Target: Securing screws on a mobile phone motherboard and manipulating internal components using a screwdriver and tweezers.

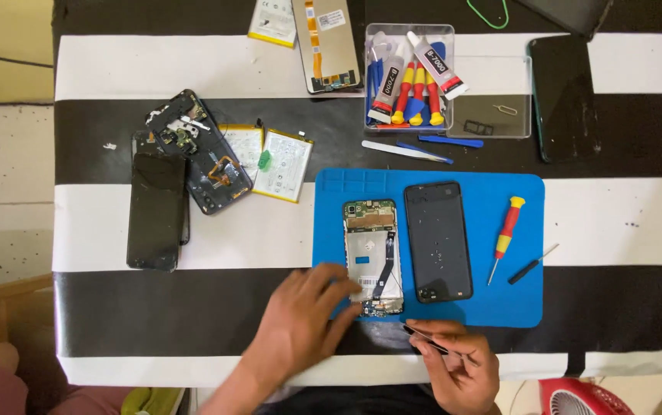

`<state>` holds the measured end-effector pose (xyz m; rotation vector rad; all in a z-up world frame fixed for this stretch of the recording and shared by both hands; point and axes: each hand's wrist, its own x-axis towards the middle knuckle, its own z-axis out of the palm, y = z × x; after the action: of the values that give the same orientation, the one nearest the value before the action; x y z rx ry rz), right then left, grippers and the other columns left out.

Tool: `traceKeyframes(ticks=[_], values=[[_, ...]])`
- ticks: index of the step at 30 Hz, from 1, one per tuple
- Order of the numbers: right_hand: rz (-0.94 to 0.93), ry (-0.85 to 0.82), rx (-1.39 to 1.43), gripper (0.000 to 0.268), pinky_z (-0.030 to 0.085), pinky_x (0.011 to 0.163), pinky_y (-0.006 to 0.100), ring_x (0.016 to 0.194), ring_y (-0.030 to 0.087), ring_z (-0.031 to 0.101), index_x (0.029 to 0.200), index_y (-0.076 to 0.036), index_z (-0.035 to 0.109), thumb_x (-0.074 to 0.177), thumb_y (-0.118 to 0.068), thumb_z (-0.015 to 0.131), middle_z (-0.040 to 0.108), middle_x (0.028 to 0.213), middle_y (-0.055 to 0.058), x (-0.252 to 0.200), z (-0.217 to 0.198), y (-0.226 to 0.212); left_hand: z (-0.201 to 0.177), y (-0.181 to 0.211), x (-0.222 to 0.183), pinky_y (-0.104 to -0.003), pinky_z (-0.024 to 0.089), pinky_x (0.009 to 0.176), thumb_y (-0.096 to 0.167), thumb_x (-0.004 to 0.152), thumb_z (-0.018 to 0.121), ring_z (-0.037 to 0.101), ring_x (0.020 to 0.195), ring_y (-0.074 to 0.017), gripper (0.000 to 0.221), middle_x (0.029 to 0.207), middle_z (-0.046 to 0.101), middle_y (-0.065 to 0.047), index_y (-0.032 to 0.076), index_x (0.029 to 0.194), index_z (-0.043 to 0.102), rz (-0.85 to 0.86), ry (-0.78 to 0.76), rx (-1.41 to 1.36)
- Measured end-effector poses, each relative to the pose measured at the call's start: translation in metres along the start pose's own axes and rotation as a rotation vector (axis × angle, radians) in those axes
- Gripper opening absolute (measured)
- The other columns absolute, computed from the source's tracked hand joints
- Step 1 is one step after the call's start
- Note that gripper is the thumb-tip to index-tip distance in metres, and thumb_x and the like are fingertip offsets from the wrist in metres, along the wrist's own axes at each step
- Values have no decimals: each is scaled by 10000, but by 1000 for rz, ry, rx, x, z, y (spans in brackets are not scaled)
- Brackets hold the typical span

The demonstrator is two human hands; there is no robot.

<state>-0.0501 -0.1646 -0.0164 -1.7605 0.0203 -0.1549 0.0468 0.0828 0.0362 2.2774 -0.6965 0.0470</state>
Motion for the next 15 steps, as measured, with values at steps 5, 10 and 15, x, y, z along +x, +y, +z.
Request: traceKeyframes(ticks=[5, 10, 15], values=[[-182, -97, -182, 321, 736, 784, 348, 1009, 312, 831, 1041, -6, 525, 831, 0, 768, 771, 1099, 258, 3, -1, -5, 31, 7, -39, -404, 505, 645, 340, 995, 676, 628, 835, -279, 342, 1187, 570, -132, 89, 1222, 626, -169, -2, -16], [-126, -147, -263, 294, 727, 783, 316, 1051, 269, 823, 1046, 3, 599, 830, -56, 790, 792, 1152, 164, -4, -10, 14, 46, 4, -39, -372, 470, 654, 292, 995, 682, 625, 900, -239, 268, 1190, 591, -109, 99, 1176, 642, -154, 9, 95], [-150, -123, -234, 343, 738, 799, 321, 1086, 295, 813, 1110, -14, 580, 832, -13, 781, 781, 1153, 190, -3, -9, 15, 45, 4, -35, -363, 439, 641, 265, 1005, 678, 640, 853, -222, 174, 1163, 592, -108, 110, 1082, 656, -111, -29, 116]])
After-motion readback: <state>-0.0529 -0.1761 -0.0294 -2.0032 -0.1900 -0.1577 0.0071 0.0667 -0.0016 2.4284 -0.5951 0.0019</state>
